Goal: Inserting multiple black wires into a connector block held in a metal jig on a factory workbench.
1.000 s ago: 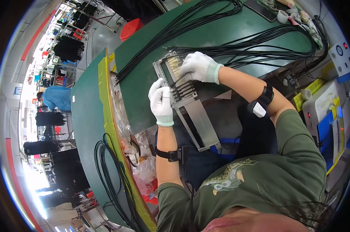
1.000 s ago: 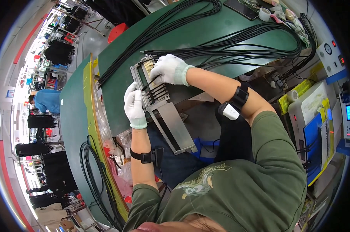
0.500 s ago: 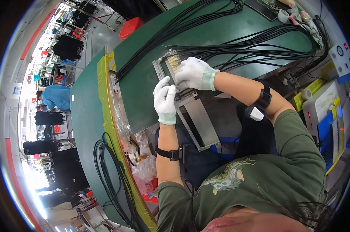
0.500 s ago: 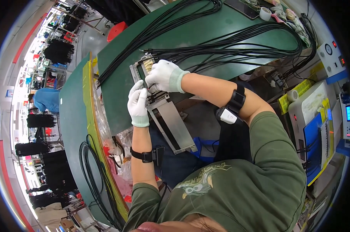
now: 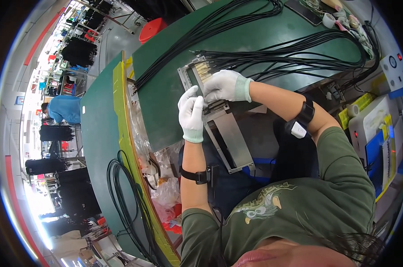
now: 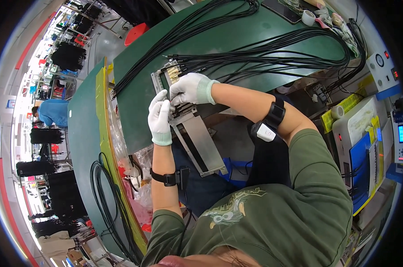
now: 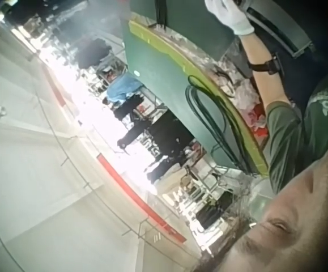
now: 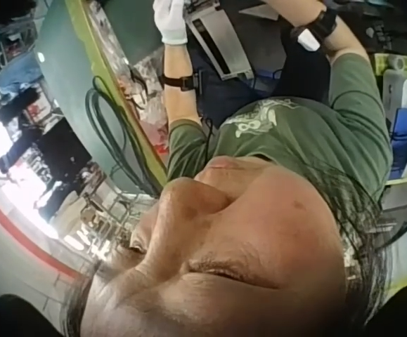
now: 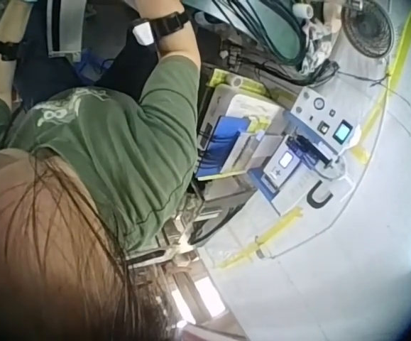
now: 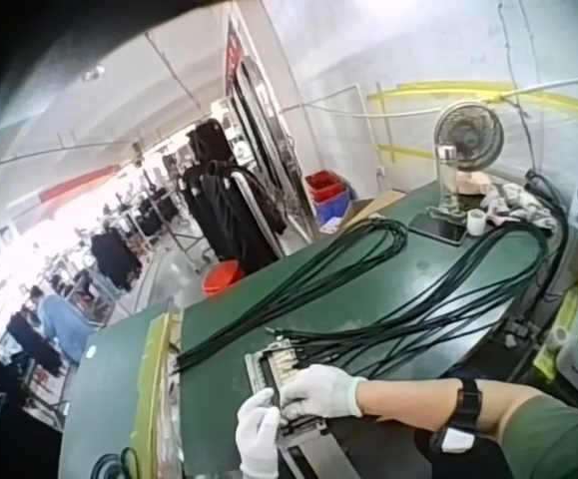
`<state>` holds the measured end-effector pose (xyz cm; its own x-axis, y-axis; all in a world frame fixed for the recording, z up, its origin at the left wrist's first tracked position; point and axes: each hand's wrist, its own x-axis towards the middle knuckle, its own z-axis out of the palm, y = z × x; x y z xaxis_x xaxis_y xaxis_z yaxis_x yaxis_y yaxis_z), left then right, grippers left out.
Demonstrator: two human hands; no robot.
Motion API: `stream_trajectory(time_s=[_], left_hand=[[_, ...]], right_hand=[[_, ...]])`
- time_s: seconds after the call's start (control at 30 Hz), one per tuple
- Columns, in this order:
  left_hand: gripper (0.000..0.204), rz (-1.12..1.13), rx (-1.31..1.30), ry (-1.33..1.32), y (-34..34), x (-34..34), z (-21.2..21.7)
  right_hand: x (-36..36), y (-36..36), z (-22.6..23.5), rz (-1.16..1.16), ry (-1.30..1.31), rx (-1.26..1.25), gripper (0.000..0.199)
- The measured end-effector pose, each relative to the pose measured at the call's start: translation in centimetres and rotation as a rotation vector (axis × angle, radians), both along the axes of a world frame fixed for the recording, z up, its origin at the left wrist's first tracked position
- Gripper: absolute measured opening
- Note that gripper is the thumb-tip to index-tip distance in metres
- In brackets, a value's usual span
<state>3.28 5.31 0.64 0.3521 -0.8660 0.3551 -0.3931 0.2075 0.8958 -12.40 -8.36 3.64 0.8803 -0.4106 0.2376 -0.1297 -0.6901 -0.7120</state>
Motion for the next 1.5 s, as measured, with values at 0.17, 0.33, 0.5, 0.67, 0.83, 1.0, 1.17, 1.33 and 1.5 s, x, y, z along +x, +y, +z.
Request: stream_trajectory(time_s=[0.17, 0.33, 0.5, 0.67, 0.83, 1.0, 1.17, 1.33, 1.5], left_hand=[[0.019, 0.100, -0.024, -0.075, -0.2, -0.1, 0.1], [0.020, 0.059, -0.020, 0.044, 0.0, 0.5, -0.4], [0.020, 0.232, -0.126, -0.228, 0.4, 1.4, 0.3], [0.019, 0.341, -0.101, -0.590, 0.5, 1.5, 0.5], [0.019, 0.365, 0.027, -0.382, 0.0, 1.6, -0.5], [0.021, 0.294, 0.039, -0.297, -0.1, 1.6, -0.5], [0.022, 0.307, 0.033, -0.299, 0.0, 1.4, -0.5], [0.023, 0.213, 0.054, -0.259, -0.2, 2.0, -0.9], [0.030, 0.159, 0.047, -0.838, -0.7, -1.2, 1.0]], right_hand=[[0.1, 0.8, 0.0, -0.033, -0.017, -0.224, 0.015], [0.7, 2.1, 0.1, -0.090, -0.180, -0.622, 0.014], [-0.3, 0.4, 0.7, -0.086, 0.116, -0.451, 0.017], [-2.2, -2.0, -0.3, -0.109, -0.120, -0.392, 0.012], [-2.4, -1.9, 0.2, -0.132, 0.091, -0.513, 0.012], [-2.5, -2.1, -0.3, -0.178, 0.165, -0.576, 0.013], [-2.5, -2.1, -0.4, -0.196, 0.211, -0.607, 0.013], [-2.1, -1.8, -0.2, -0.161, 0.205, -0.577, 0.013], [-2.0, -1.8, -0.5, -0.212, 0.212, -0.585, 0.018]])
